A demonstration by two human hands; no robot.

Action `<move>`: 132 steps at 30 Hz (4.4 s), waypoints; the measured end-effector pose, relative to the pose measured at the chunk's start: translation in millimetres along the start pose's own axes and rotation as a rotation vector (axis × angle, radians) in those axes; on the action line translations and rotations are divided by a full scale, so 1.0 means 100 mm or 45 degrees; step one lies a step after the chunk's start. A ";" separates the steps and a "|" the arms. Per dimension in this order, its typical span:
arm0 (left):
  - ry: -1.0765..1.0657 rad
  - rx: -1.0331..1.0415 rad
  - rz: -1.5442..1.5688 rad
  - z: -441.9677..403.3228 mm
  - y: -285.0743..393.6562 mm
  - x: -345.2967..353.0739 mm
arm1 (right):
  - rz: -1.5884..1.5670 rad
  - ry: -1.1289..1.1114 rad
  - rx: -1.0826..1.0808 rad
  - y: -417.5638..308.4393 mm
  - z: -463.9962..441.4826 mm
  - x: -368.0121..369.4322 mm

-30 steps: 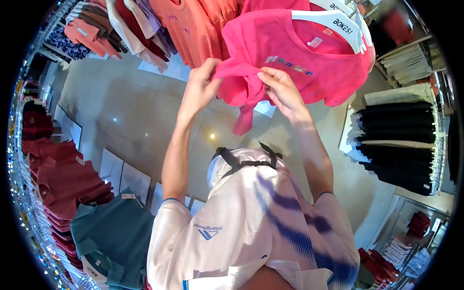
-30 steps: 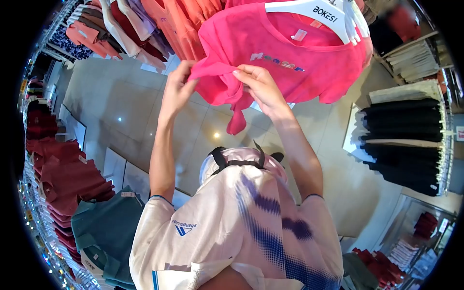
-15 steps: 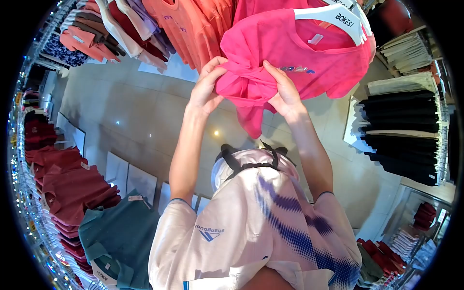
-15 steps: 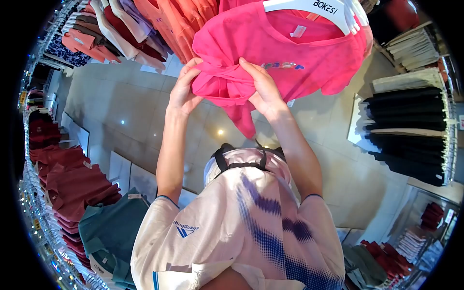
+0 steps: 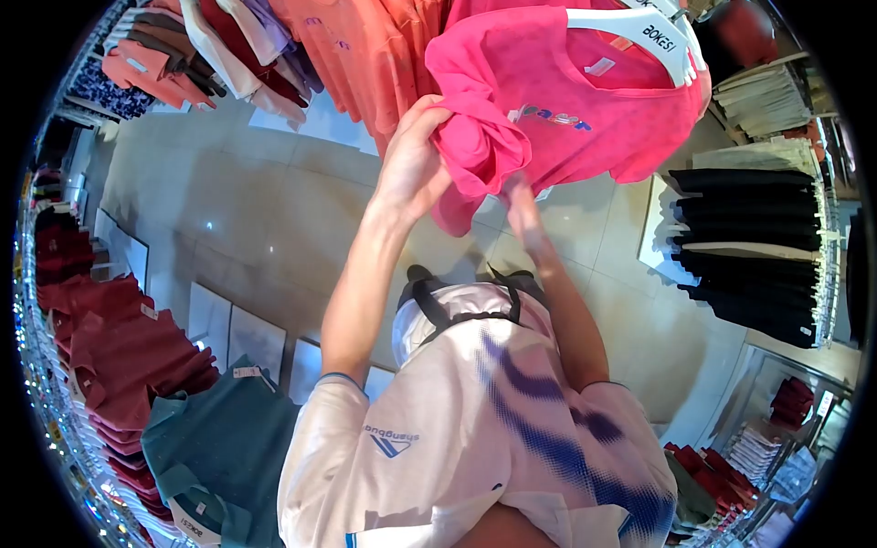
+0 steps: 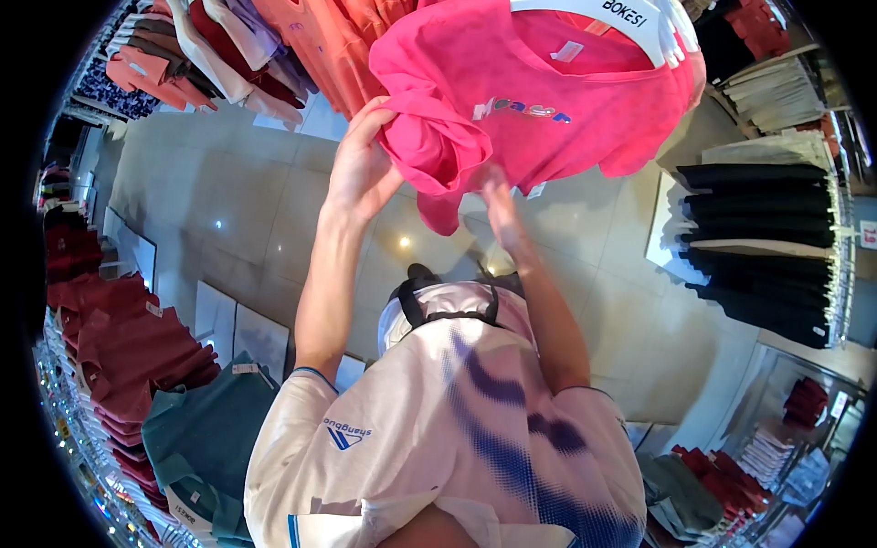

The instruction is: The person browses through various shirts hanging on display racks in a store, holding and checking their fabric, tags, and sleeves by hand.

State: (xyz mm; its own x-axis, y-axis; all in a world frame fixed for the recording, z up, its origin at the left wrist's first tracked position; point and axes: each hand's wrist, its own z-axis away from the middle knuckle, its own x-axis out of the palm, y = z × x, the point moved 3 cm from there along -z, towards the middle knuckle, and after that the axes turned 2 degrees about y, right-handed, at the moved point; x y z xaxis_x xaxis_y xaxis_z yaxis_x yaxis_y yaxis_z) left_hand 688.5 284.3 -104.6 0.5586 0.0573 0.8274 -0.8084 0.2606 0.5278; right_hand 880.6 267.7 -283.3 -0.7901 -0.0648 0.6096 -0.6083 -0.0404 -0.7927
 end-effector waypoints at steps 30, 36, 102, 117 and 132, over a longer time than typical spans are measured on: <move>-0.153 0.630 -1.726 0.60 -1.03 -0.81 | 0.604 -0.370 0.422 -0.56 0.26 0.72; 0.480 0.310 -0.875 0.61 -1.16 -0.53 | 1.246 -0.651 -0.099 -0.87 0.54 0.57; 0.175 0.244 -0.724 0.18 -1.12 0.62 | 1.483 -0.104 -0.514 -1.36 0.38 -0.32; 0.156 0.260 -0.463 0.26 -0.73 0.83 | 1.214 0.116 0.083 -0.53 0.27 -1.51; 0.400 0.373 -0.464 -0.12 -0.27 0.08 | 0.183 0.238 0.748 -1.40 0.24 -1.36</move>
State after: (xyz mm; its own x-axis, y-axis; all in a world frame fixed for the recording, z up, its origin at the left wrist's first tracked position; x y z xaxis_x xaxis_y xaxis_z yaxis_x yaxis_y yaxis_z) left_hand 716.8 289.3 -114.8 0.8035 0.3094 0.5086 -0.5456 0.0409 0.8370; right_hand 1075.1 258.4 -256.1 -0.8929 0.0627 0.4459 -0.3940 -0.5882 -0.7062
